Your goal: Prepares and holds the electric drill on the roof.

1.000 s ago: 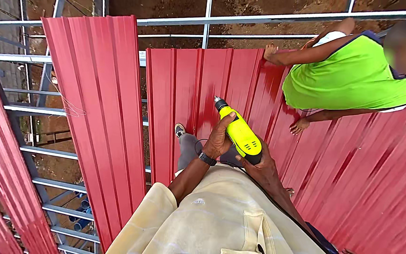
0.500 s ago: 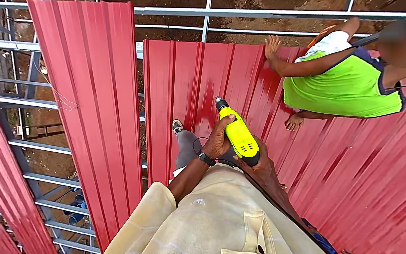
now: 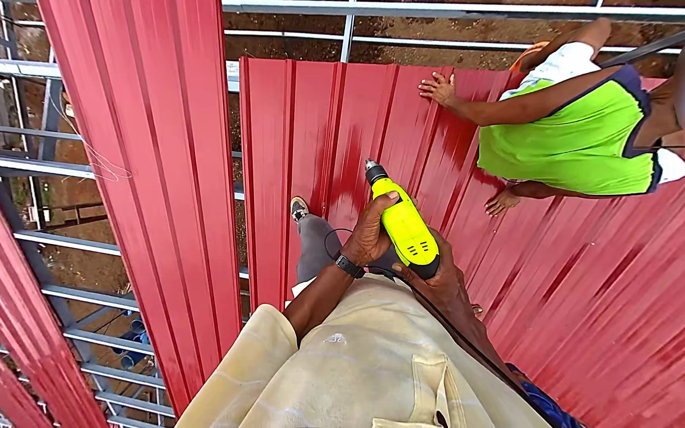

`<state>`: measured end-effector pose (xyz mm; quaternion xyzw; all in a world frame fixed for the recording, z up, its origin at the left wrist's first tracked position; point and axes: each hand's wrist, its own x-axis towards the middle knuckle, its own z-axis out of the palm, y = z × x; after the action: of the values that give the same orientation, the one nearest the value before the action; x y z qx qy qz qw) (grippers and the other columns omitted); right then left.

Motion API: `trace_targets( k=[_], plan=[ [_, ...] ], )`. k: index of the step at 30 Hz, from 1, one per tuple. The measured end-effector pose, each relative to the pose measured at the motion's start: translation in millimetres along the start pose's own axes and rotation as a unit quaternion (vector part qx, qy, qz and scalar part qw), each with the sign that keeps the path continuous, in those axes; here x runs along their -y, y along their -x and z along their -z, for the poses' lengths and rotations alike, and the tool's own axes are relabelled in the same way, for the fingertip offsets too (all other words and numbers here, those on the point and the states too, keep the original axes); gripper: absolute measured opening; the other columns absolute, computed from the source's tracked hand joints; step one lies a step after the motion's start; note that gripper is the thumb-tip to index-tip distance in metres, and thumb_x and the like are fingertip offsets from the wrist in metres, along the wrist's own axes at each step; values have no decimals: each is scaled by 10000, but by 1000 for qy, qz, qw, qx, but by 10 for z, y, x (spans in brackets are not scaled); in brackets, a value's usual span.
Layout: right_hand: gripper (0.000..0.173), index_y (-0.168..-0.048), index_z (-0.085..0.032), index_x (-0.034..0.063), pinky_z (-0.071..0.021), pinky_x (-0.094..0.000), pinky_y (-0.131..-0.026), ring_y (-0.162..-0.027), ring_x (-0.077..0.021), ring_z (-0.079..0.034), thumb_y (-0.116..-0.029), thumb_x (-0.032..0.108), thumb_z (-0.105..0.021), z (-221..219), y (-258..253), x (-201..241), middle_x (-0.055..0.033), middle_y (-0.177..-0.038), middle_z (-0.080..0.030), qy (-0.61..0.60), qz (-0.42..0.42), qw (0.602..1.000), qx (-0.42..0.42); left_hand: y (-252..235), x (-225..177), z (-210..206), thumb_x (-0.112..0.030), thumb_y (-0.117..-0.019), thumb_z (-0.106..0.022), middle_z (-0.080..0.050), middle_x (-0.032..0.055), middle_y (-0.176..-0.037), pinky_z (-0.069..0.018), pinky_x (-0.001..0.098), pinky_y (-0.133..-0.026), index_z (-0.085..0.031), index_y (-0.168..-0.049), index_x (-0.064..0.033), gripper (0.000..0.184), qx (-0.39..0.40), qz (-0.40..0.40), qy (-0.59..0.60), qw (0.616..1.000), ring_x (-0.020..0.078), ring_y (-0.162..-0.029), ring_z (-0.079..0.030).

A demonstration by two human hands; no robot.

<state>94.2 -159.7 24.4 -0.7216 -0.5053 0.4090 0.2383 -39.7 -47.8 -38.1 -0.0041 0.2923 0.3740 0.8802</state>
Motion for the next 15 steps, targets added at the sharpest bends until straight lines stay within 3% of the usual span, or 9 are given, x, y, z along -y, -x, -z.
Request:
trace_targets(
  k=[11, 15],
  plan=[
    [899, -1540, -376, 49, -595, -314, -949, -1111, -86, -680, -875, 479, -800, -15, 9, -37, -89, -1263, -679, -32, 19, 999, -19, -33, 10, -15, -386, -959, -680, -651, 222, -1191, -588, 470, -893, -513, -1390, -91, 548, 5, 0, -8, 1000, 317, -1016, -690],
    [887, -1540, -373, 59, -598, -303, -941, -1101, -76, -682, -874, 451, -809, -40, -3, -15, -77, -1253, -682, -40, 12, 999, -19, -37, -24, -12, -389, -957, -683, -659, 207, -1165, -593, 464, -876, -540, -1346, -100, 505, 8, 0, -10, 1000, 306, -989, -694]
  ],
)
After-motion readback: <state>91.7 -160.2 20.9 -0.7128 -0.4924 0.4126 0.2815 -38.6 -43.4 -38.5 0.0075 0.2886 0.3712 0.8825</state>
